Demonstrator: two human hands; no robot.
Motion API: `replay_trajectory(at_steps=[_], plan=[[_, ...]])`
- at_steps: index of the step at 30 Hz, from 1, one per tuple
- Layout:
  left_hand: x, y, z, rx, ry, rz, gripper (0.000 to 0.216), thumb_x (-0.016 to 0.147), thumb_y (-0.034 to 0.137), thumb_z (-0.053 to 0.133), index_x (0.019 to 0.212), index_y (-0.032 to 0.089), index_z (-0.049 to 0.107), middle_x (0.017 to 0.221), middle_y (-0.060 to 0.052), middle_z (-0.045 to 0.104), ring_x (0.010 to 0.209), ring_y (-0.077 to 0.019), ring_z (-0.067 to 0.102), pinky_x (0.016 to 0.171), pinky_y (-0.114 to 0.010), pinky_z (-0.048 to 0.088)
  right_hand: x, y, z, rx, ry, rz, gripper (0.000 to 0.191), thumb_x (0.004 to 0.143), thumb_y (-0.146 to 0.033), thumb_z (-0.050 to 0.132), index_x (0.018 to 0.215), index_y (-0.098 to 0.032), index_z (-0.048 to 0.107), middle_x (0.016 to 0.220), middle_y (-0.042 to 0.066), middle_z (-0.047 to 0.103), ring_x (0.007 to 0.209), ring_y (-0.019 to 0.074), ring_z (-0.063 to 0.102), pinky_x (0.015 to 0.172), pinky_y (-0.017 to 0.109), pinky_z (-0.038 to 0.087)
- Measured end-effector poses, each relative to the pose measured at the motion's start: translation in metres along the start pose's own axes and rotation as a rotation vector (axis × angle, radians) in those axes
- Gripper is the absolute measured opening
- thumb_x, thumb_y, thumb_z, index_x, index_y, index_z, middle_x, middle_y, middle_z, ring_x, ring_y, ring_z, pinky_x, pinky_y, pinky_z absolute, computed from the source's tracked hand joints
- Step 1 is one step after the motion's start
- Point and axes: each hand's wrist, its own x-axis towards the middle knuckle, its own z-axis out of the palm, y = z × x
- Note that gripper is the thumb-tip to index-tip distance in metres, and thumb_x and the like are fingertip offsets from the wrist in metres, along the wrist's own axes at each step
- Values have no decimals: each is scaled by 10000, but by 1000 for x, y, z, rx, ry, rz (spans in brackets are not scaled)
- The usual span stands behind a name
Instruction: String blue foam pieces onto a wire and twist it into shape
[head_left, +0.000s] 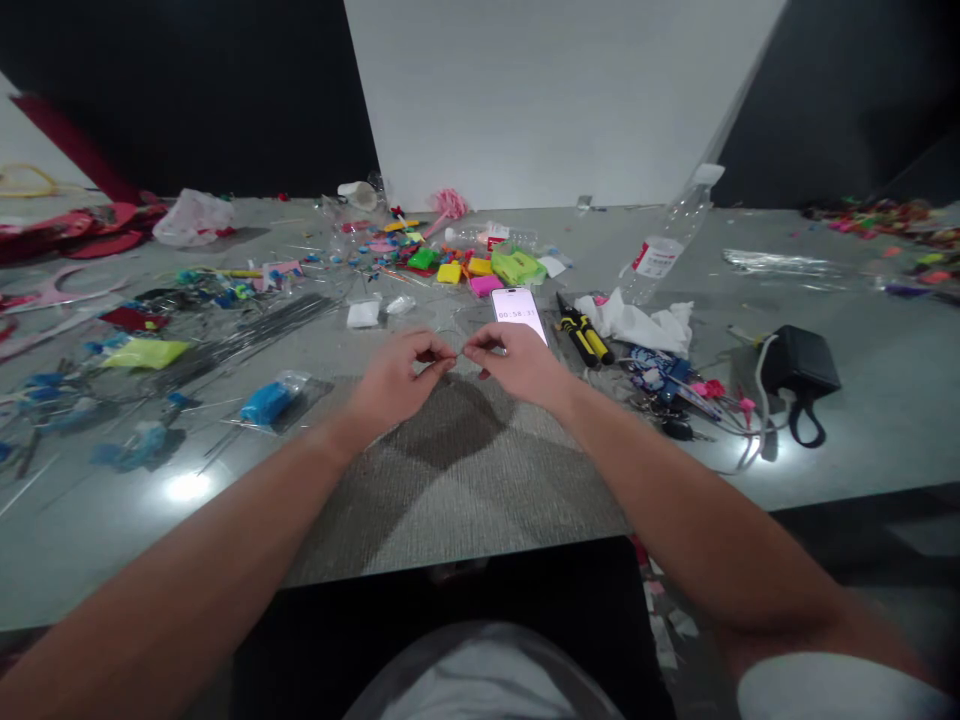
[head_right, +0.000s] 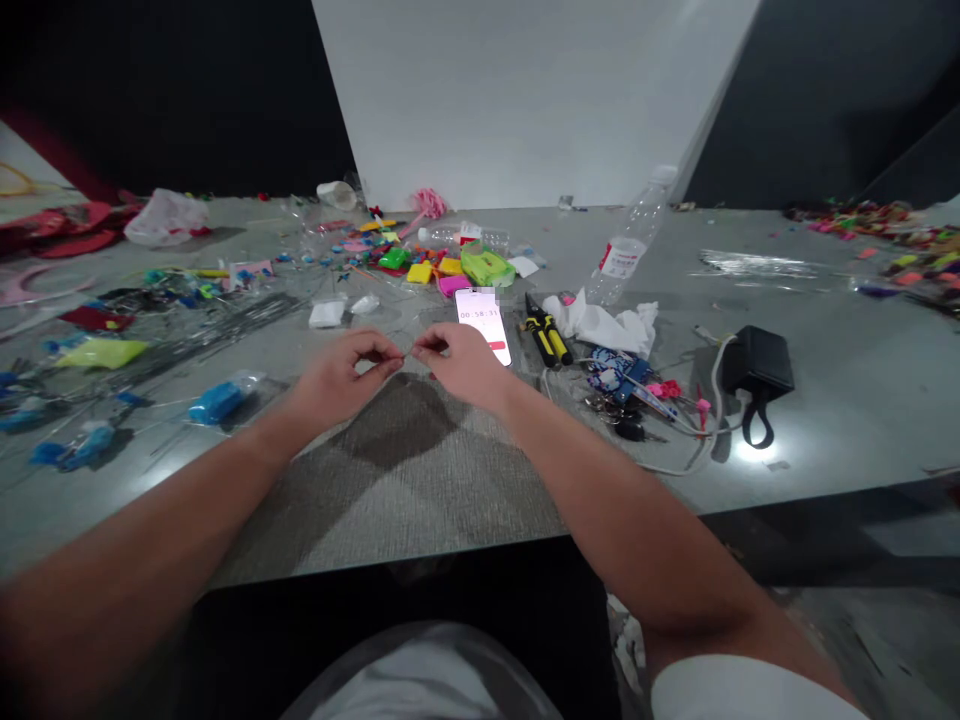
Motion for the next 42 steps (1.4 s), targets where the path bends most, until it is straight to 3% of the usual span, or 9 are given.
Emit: replay_trajectory(at_steps=[6,10,20,24,27,32,37,42], plan=[[-2,2,2,104,17,62,66,908,216,614,865,209,663,905,-49,653,910,-218,596,845,-365,462,2,4,3,147,-6,78,38,838,-166,694,826,-179,661,829,40,658,689,145,614,554,279,546],[-3,4,4,109,15,61,73,922,228,603,872,213,653,905,-52,643,918,-224,586,855,-372,453,2,9,6,331,1,104,116,846,-159,666,904,-202,575,864,35,683,780,151,667,634,288,591],[-3,5,2,-214,-50,-36,112,947,305,601,939,203,647,911,-34,650,842,-182,583,759,-316,465,-1,7,12,722,34,132,362,735,-150,752,855,-239,422,847,-34,668,762,112,653,785,296,556],[-2,7,-1,-442,-114,-73,160,931,350,643,935,190,637,912,-27,648,837,-166,598,759,-302,490,-4,4,13,829,-21,174,333,764,-190,761,908,-245,466,861,-26,679,750,128,650,768,312,561],[0,6,1,-573,-87,-109,161,905,340,688,922,188,640,913,-12,636,856,-151,591,805,-293,485,-4,3,14,896,-17,188,379,748,-223,814,978,-250,515,880,-24,704,754,130,650,746,297,561],[-1,4,8,-757,-66,-160,171,903,354,706,892,188,663,886,-8,641,848,-142,595,832,-287,482,-3,7,16,954,-16,66,449,649,-214,919,974,-230,610,864,-32,719,785,117,661,727,254,544],[-5,10,9,-867,-89,-198,211,894,379,719,827,183,682,793,-13,622,787,-149,586,792,-301,480,-4,9,19,941,-64,17,392,677,-232,915,960,-230,644,828,-35,724,746,110,657,687,251,530],[-6,13,8,-883,-102,-186,196,873,370,749,833,190,683,838,-16,631,845,-160,583,826,-309,461,-4,12,20,876,-56,-36,392,688,-278,912,982,-241,655,875,-23,708,754,122,646,697,278,528]])
